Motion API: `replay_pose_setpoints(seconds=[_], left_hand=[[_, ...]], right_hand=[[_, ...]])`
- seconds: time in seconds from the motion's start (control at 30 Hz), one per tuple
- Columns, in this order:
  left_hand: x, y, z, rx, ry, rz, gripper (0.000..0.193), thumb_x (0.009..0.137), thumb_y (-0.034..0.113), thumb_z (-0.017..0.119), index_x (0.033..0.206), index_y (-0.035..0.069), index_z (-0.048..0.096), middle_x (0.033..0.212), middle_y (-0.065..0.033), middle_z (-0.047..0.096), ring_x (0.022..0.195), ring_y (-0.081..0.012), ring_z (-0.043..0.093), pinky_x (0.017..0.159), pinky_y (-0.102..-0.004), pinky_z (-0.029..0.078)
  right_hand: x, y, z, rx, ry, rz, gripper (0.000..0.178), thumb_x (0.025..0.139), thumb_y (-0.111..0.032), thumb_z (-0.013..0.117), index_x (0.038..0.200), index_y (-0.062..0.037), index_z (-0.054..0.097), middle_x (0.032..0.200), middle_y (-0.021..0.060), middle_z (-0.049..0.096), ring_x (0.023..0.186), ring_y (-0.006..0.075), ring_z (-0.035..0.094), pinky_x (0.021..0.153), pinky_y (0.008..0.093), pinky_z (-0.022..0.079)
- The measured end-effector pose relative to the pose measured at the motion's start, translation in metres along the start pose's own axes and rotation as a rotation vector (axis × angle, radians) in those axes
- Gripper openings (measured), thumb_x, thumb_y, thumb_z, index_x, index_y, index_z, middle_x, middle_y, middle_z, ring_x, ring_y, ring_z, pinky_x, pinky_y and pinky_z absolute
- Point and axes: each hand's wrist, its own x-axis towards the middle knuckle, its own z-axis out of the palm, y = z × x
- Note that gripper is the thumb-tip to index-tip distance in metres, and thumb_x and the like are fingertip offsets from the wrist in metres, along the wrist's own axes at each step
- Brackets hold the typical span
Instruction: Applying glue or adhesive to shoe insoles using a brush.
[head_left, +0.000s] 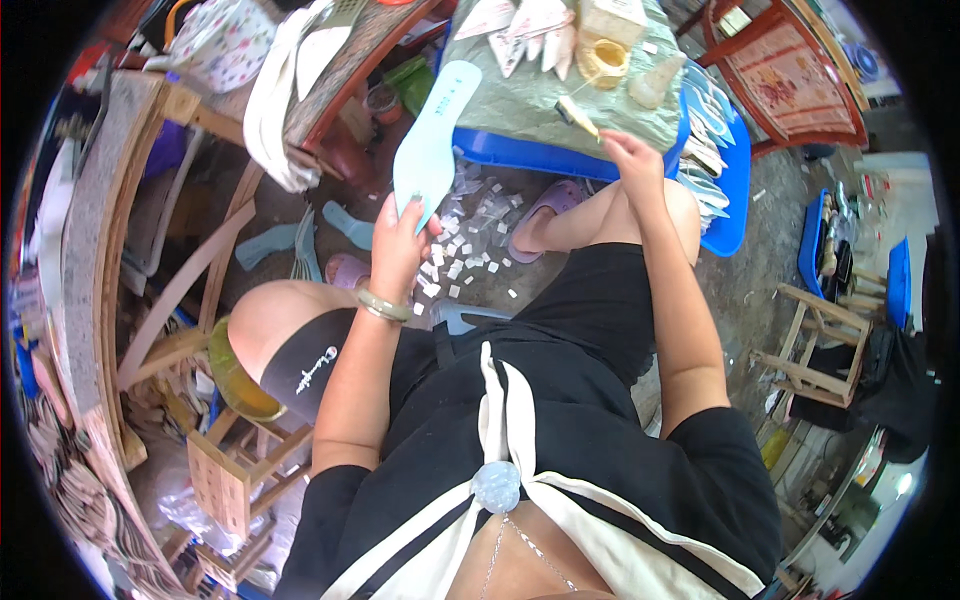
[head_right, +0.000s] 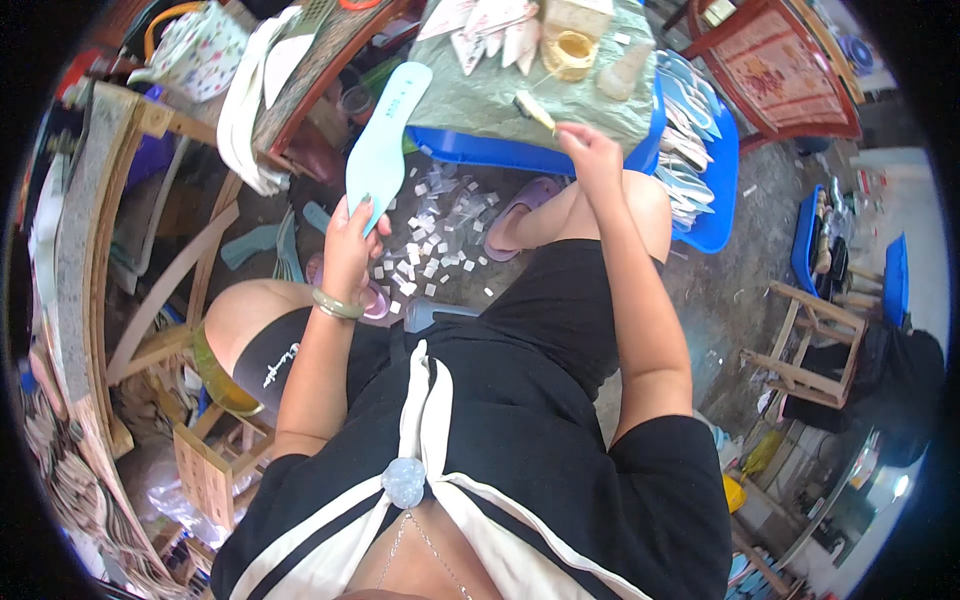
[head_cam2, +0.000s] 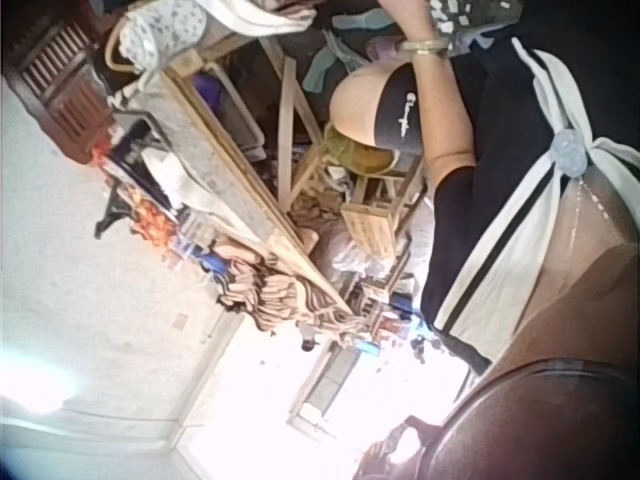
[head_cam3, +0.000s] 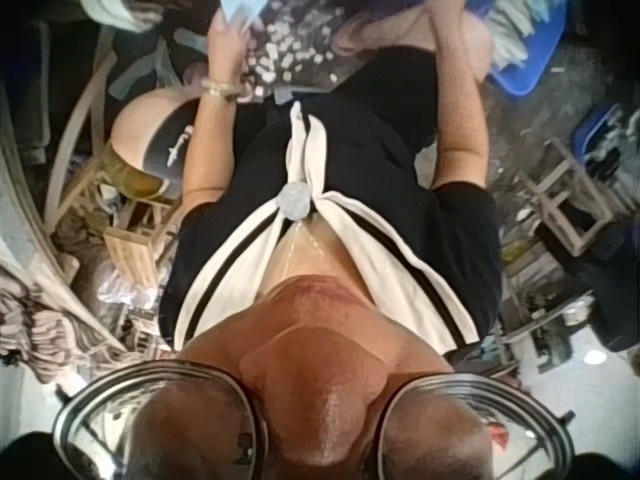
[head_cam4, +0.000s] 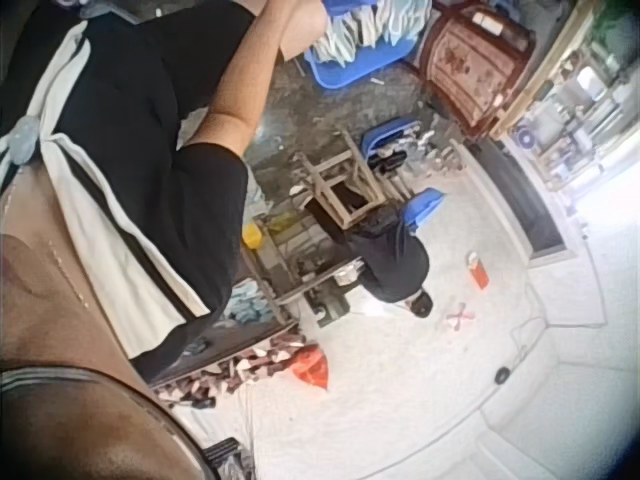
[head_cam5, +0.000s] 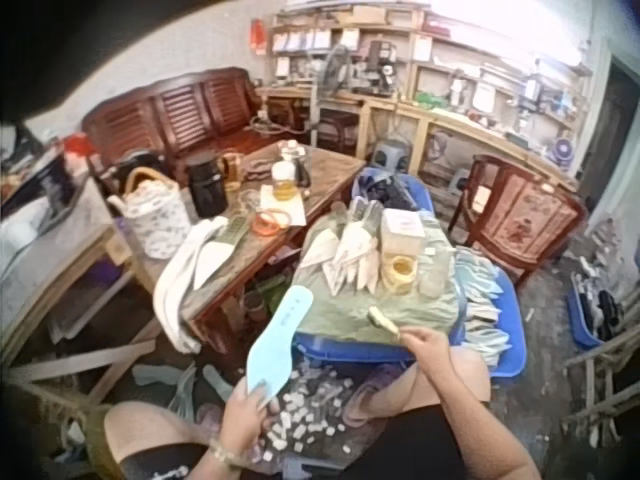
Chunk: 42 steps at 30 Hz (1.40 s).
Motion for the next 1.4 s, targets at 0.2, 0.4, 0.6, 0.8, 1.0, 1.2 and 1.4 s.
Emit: replay_pose_setpoints(seconds=[0.2, 0.4, 0.6, 0.8, 1.0, 1.2, 1.4], left_hand=[[-0.004, 0.002, -0.017, -0.088, -0.078, 0.032, 0.021, 0.092, 0.021, 0.051, 0.104, 0.004, 0.050, 0.065, -0.0032, 0.054, 0.042, -0.0024, 0.034, 0.039, -0.0174, 0.028], [-0.014, 0.010, -0.022, -0.098, -0.082, 0.001, 0.021, 0.092, 0.022, 0.051, 0.104, 0.005, 0.050, 0.064, -0.0027, 0.053, 0.041, -0.0020, 0.033, 0.038, -0.0168, 0.028], [-0.015, 0.012, -0.023, -0.114, -0.096, 0.004, 0.021, 0.092, 0.020, 0.049, 0.106, 0.004, 0.049, 0.063, -0.0036, 0.053, 0.040, -0.0026, 0.033, 0.038, -0.0175, 0.026], [-0.015, 0.009, -0.021, -0.049, -0.115, 0.004, 0.021, 0.092, 0.019, 0.047, 0.107, 0.004, 0.050, 0.061, -0.0026, 0.053, 0.041, -0.0030, 0.034, 0.038, -0.0181, 0.025], [-0.010, 0.006, -0.023, 0.166, -0.191, 0.042, 0.019, 0.093, 0.021, 0.048, 0.105, 0.006, 0.051, 0.062, -0.0002, 0.053, 0.043, -0.0020, 0.036, 0.039, -0.0175, 0.026], [-0.012, 0.006, -0.020, 0.301, -0.226, 0.057, 0.020, 0.092, 0.020, 0.048, 0.103, 0.004, 0.053, 0.064, 0.0000, 0.054, 0.050, -0.0038, 0.043, 0.045, -0.0197, 0.032], [-0.010, -0.006, -0.015, 0.360, -0.191, 0.080, 0.021, 0.091, 0.021, 0.049, 0.102, 0.004, 0.055, 0.063, -0.0001, 0.054, 0.051, -0.0044, 0.044, 0.046, -0.0207, 0.033]], right_hand=[[-0.086, -0.081, 0.032, 0.481, -0.277, 0.156, 0.021, 0.084, -0.004, 0.060, 0.103, -0.0013, 0.067, 0.086, -0.0015, 0.064, 0.078, 0.0072, 0.057, 0.071, 0.0222, 0.044], [-0.087, -0.113, 0.059, 0.082, -0.369, -0.388, 0.019, 0.075, -0.005, 0.067, 0.094, -0.0059, 0.070, 0.070, 0.0055, 0.058, 0.063, 0.0141, 0.054, 0.060, 0.0248, 0.043], [-0.061, -0.119, 0.066, -0.004, -0.223, -0.338, 0.019, 0.076, -0.008, 0.067, 0.094, -0.0082, 0.070, 0.073, 0.0076, 0.061, 0.066, 0.0169, 0.059, 0.061, 0.0264, 0.045], [-0.039, -0.114, 0.059, 0.029, 0.008, -0.189, 0.018, 0.079, -0.015, 0.065, 0.095, -0.0084, 0.071, 0.084, 0.0089, 0.069, 0.074, 0.0144, 0.064, 0.069, 0.0257, 0.048], [-0.011, -0.113, 0.034, -0.114, -0.036, -0.141, 0.019, 0.079, -0.019, 0.065, 0.095, -0.0098, 0.072, 0.083, 0.0100, 0.069, 0.072, 0.0143, 0.064, 0.067, 0.0261, 0.048], [-0.004, -0.130, 0.020, -0.238, -0.274, -0.467, 0.017, 0.078, -0.010, 0.066, 0.094, -0.0082, 0.071, 0.079, 0.0055, 0.065, 0.073, 0.0139, 0.061, 0.066, 0.0250, 0.047], [-0.026, -0.132, 0.047, -0.118, -0.492, -0.670, 0.014, 0.076, -0.011, 0.068, 0.090, -0.0100, 0.071, 0.071, 0.0061, 0.060, 0.065, 0.0184, 0.060, 0.059, 0.0280, 0.046]])
